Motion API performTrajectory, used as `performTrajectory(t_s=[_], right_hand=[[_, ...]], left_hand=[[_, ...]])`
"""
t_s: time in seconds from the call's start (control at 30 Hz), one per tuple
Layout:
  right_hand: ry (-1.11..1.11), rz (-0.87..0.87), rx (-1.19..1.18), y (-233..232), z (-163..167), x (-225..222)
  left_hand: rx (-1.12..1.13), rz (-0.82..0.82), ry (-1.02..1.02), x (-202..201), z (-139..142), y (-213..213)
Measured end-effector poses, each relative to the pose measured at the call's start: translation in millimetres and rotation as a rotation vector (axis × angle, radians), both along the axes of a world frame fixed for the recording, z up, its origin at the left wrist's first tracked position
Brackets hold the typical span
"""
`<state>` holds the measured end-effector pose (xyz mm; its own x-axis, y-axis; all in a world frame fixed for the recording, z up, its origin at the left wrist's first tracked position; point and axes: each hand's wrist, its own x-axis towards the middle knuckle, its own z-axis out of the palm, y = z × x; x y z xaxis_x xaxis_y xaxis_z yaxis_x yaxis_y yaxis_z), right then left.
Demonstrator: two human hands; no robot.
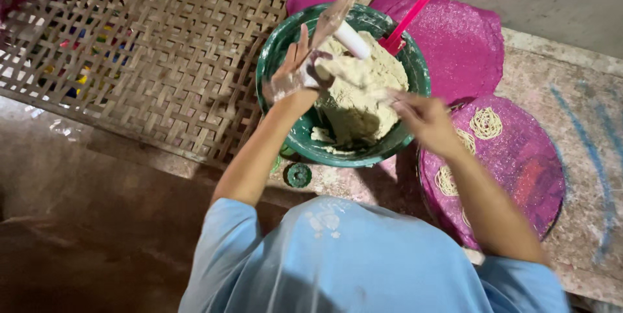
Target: The person uses a manual dough press to extrude dough into spiral shapes on a pink tray. They repeatedly scoop dough from a green bucket, load the press, and squeeze to form noodles, then arrange them on the tray.
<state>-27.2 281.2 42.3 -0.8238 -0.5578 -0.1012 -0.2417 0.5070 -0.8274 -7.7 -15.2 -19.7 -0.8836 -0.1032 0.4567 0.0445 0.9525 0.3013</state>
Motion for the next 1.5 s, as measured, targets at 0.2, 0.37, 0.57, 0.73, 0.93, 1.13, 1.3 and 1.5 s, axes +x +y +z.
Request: performTrajectory(t_s=[0.2,0.37,0.57,0.73,0.93,1.13,1.3,1.5], right_hand=[[0.36,0.331,0.762,-20,96,-35],[1.121,0.679,0.873,-55,74,10],[1.315,0.658,0.867,-34,132,20],[0.951,0.517,0.95,-4,147,-3],[1.082,0.582,0.981,-39,120,2],[1.206,0.664,0.775,-60,114,38],[1.182,0.514,0.902,-34,166,37],[1.384,0.517,0.83,-67,134,52]], left_hand=[[0.002,-0.235,-0.212,11,7,31],[0.406,-0.438,-0.154,27,-18,42],[0.863,-0.34,-0.412,44,-53,14],[1.185,-0.386,-0.333,37,-52,7],[0.824,-0.576,-0.525,21,-40,32],[0.484,-0.418,-0.12,47,-14,32],[0.47,-0.178,-0.503,36,16,18],[0.039,-0.3,-0.056,34,19,25]])
